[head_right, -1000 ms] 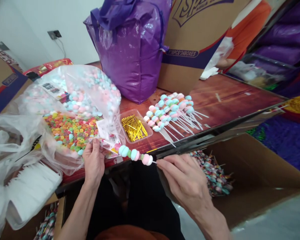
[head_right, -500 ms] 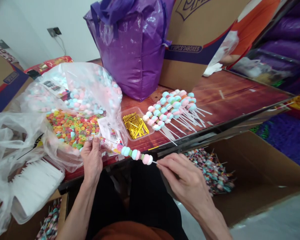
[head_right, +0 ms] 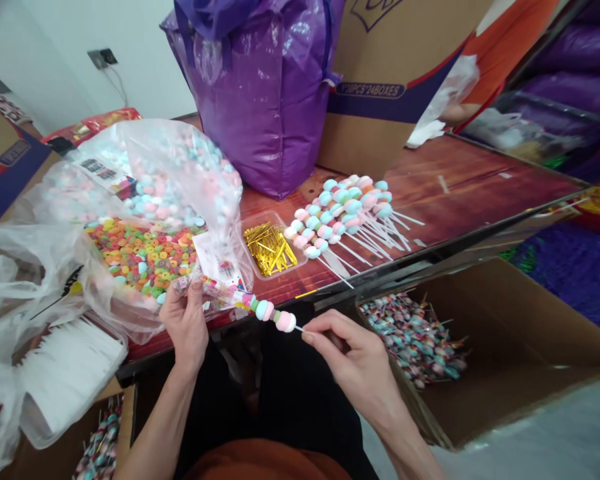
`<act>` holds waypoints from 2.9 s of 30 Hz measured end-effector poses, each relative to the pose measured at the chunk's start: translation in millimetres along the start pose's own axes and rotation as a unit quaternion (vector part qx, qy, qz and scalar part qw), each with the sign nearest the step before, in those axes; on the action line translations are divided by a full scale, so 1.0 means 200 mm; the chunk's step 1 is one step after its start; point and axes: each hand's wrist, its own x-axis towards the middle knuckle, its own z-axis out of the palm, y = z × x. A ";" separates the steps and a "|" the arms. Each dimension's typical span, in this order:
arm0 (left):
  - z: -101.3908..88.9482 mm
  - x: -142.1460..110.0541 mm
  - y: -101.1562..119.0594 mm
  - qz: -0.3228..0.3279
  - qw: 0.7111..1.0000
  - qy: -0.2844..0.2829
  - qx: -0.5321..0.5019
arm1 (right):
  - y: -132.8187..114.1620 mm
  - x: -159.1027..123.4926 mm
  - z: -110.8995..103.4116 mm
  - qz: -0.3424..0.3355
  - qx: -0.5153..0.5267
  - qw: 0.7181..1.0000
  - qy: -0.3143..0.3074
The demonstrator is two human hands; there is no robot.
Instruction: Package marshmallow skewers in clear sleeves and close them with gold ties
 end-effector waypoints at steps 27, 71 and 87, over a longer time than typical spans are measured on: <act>0.12 -0.23 0.09 -0.291 0.910 -0.234 -0.181 | -0.10 0.00 0.38 -0.091 0.054 0.989 0.100; -0.04 -0.07 0.11 -0.284 0.903 -0.197 -0.255 | -0.14 0.77 0.36 0.021 -0.466 0.880 -0.094; 0.05 -0.09 0.06 -0.259 0.934 -0.151 -0.194 | 0.01 0.43 0.17 -0.021 -0.055 0.991 0.119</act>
